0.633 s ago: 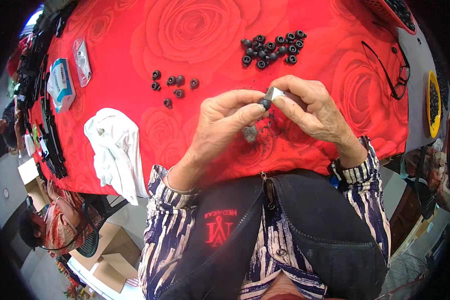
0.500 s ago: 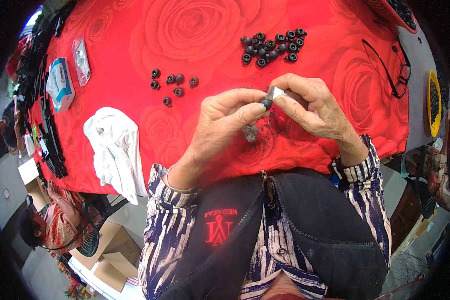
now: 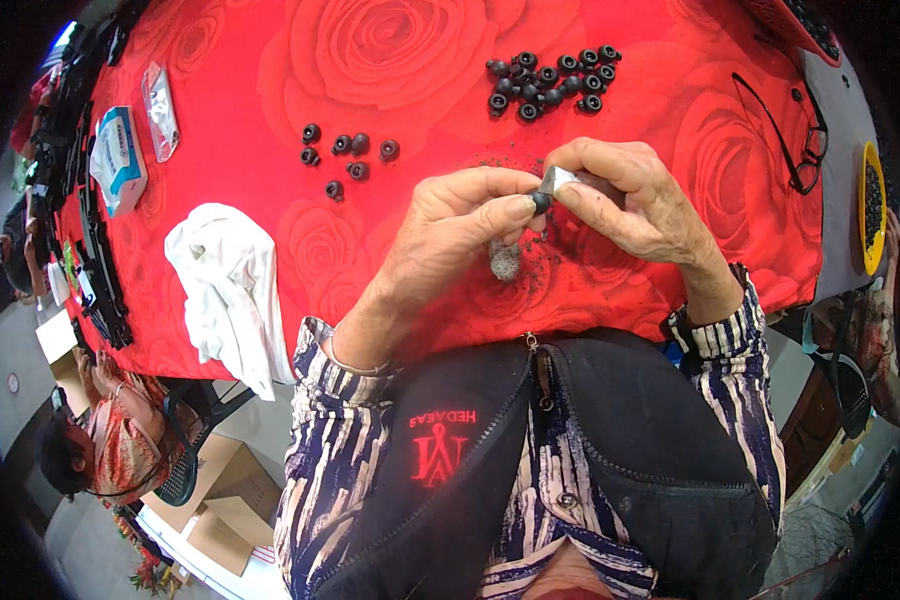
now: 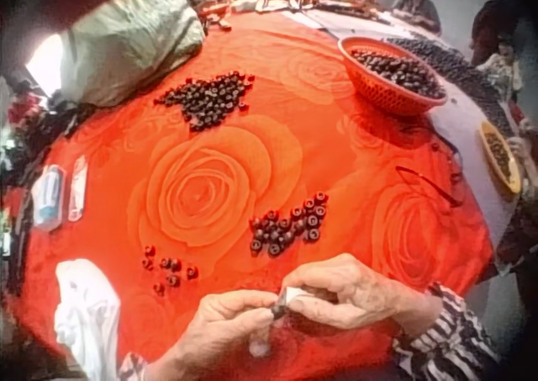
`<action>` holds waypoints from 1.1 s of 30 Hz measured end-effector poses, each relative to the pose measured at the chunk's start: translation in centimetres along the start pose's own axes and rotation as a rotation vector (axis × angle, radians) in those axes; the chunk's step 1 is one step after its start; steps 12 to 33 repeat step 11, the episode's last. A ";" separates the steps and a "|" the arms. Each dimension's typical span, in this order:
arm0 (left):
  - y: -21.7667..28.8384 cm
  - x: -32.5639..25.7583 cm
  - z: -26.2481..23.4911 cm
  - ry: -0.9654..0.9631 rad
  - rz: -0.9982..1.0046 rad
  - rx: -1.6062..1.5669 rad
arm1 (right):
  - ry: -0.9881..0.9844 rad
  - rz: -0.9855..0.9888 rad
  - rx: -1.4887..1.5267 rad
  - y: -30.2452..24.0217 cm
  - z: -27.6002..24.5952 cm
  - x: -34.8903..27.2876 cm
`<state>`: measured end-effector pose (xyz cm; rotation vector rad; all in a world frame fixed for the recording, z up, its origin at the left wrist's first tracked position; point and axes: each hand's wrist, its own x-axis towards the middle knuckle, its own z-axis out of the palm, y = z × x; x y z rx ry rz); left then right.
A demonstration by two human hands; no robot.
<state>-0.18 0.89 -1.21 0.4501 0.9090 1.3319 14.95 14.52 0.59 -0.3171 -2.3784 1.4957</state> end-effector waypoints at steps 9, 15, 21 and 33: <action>0.3 -0.1 0.0 0.012 -0.060 0.014 | -0.043 -0.003 -0.010 0.1 -0.3 0.0; 0.2 -0.1 0.0 -0.002 -0.089 -0.032 | -0.049 -0.034 0.002 0.3 -0.3 0.0; 0.2 -0.1 0.0 -0.002 -0.089 -0.032 | -0.049 -0.034 0.002 0.3 -0.3 0.0; 0.2 -0.1 0.0 -0.002 -0.089 -0.032 | -0.049 -0.034 0.002 0.3 -0.3 0.0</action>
